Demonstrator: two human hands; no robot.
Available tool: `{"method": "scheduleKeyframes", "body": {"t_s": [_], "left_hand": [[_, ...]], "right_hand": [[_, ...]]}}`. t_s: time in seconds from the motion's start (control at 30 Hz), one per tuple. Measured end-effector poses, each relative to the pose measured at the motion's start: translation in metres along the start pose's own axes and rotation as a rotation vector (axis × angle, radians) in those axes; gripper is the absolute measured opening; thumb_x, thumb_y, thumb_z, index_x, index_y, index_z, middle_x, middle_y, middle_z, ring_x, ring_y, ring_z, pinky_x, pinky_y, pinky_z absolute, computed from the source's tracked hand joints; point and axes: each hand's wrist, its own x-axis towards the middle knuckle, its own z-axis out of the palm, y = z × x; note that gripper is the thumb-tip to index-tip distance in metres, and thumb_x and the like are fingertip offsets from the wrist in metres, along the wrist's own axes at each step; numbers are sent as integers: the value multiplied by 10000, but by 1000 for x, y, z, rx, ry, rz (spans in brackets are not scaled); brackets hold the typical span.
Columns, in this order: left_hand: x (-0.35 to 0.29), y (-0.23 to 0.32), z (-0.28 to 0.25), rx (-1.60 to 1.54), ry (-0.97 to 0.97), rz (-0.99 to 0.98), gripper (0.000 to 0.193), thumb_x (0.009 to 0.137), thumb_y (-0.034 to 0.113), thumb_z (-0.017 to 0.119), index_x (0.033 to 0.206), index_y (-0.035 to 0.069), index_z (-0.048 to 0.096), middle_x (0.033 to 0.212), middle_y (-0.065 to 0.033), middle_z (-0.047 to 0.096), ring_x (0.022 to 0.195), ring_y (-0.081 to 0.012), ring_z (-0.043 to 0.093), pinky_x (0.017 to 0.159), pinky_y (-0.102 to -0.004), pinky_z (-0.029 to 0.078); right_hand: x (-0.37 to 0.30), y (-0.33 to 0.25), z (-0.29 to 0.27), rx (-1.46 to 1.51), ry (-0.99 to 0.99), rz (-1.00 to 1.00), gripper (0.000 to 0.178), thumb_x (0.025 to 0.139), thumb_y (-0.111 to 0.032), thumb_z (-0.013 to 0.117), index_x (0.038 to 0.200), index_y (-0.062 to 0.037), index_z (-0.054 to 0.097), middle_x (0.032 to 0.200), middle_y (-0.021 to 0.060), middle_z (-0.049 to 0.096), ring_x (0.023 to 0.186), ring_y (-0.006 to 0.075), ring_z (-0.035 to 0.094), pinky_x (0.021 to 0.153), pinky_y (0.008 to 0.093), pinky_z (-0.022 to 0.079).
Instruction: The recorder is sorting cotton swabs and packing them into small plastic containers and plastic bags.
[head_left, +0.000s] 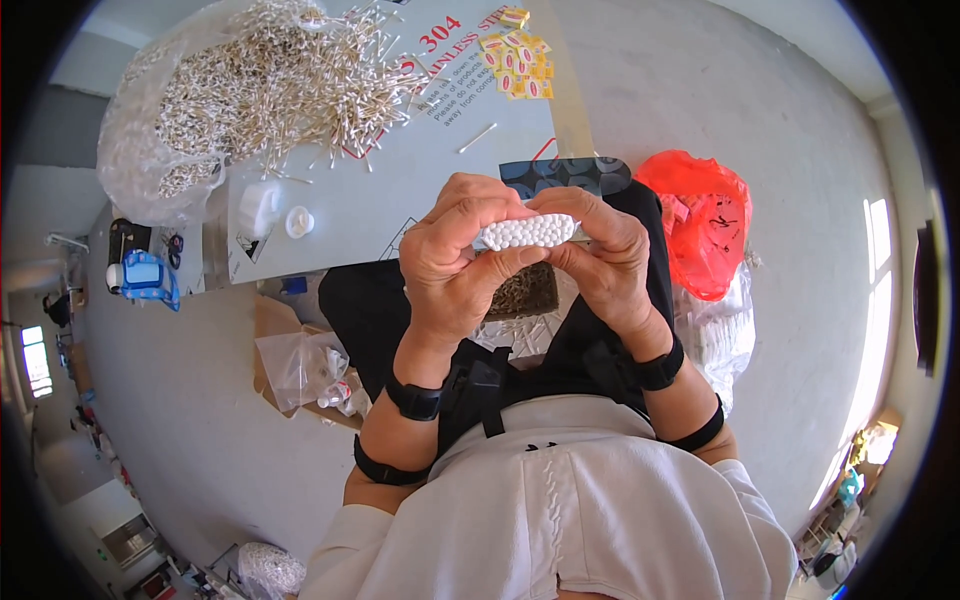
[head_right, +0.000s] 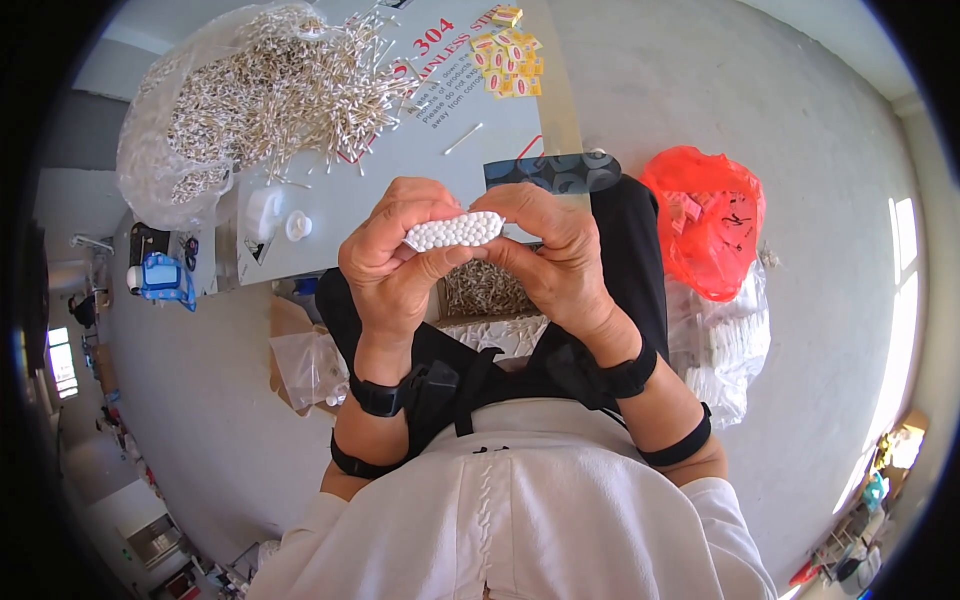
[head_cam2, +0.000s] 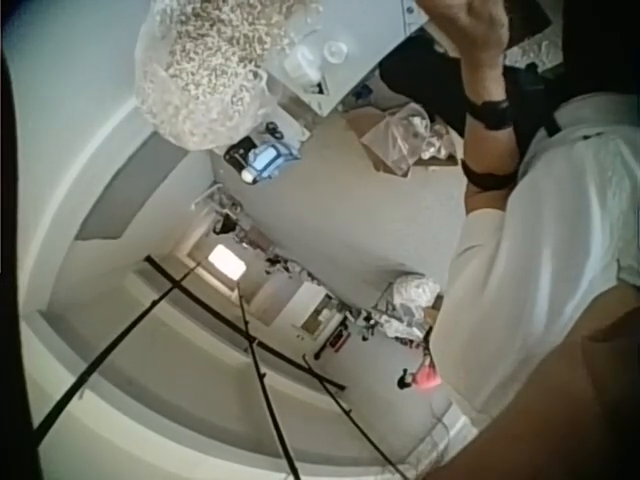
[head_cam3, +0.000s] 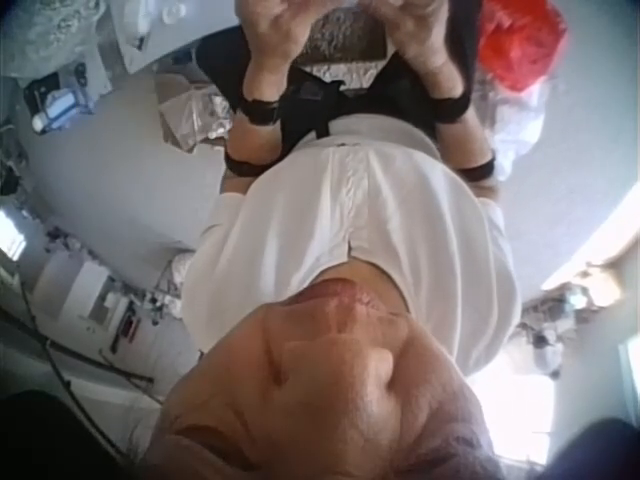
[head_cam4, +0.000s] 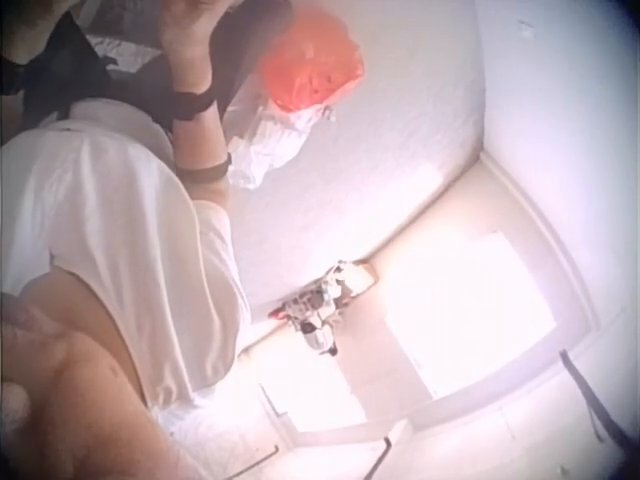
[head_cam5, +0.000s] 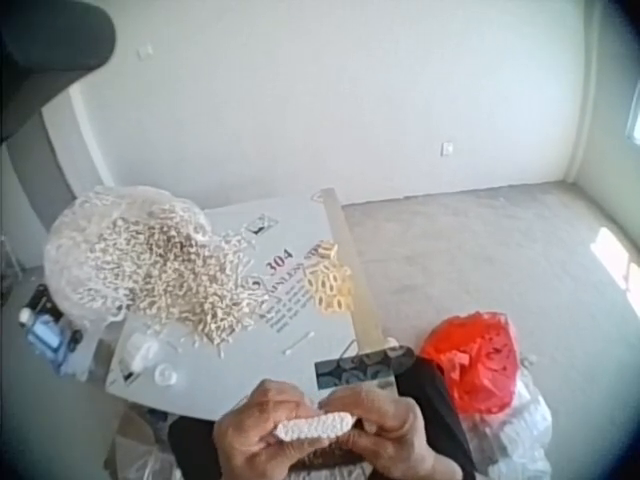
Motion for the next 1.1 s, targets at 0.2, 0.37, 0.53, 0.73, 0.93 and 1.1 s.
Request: {"method": "scheduleKeyframes", "body": {"t_s": [0.2,0.37,0.53,0.73,0.93,1.1], "left_hand": [[3,7,5,-71,27,-77,274,710,100,839,924,9,695,908,-69,653,877,-205,614,768,-296,501],[4,-2,1,97,-32,42,303,718,132,843,947,15,683,951,-68,650,864,-211,610,768,-302,500],[4,2,5,-40,-6,-95,289,725,106,842,941,7,678,959,-69,654,865,-168,602,779,-275,489],[2,-3,-4,-93,54,-89,243,759,51,810,938,-28,666,964,-78,655,862,-142,598,776,-264,487],[3,-1,-9,0,-16,-14,254,769,57,795,971,-30,669,951,-88,657,872,-168,608,775,-280,489],[8,3,-2,20,4,27,242,768,70,796,955,-8,665,929,-83,655,858,-196,612,764,-289,491]], "right_hand": [[2,2,-3,-36,-6,25,240,763,2,772,987,6,687,965,80,685,887,176,622,819,299,487],[5,1,0,-126,-8,-52,280,725,-13,794,986,6,695,941,97,699,863,220,632,800,315,495],[3,2,-3,-129,4,21,275,722,-22,802,977,-5,701,890,59,684,808,157,591,757,287,479],[3,-2,-4,72,61,105,252,765,-67,805,982,-4,693,839,5,644,763,91,505,709,245,444],[8,-10,-7,63,31,-4,242,802,-76,782,998,12,672,869,15,638,772,96,512,709,246,441],[9,-8,-6,18,35,-43,218,805,-34,757,998,9,666,896,37,645,795,124,541,714,258,448]]}}
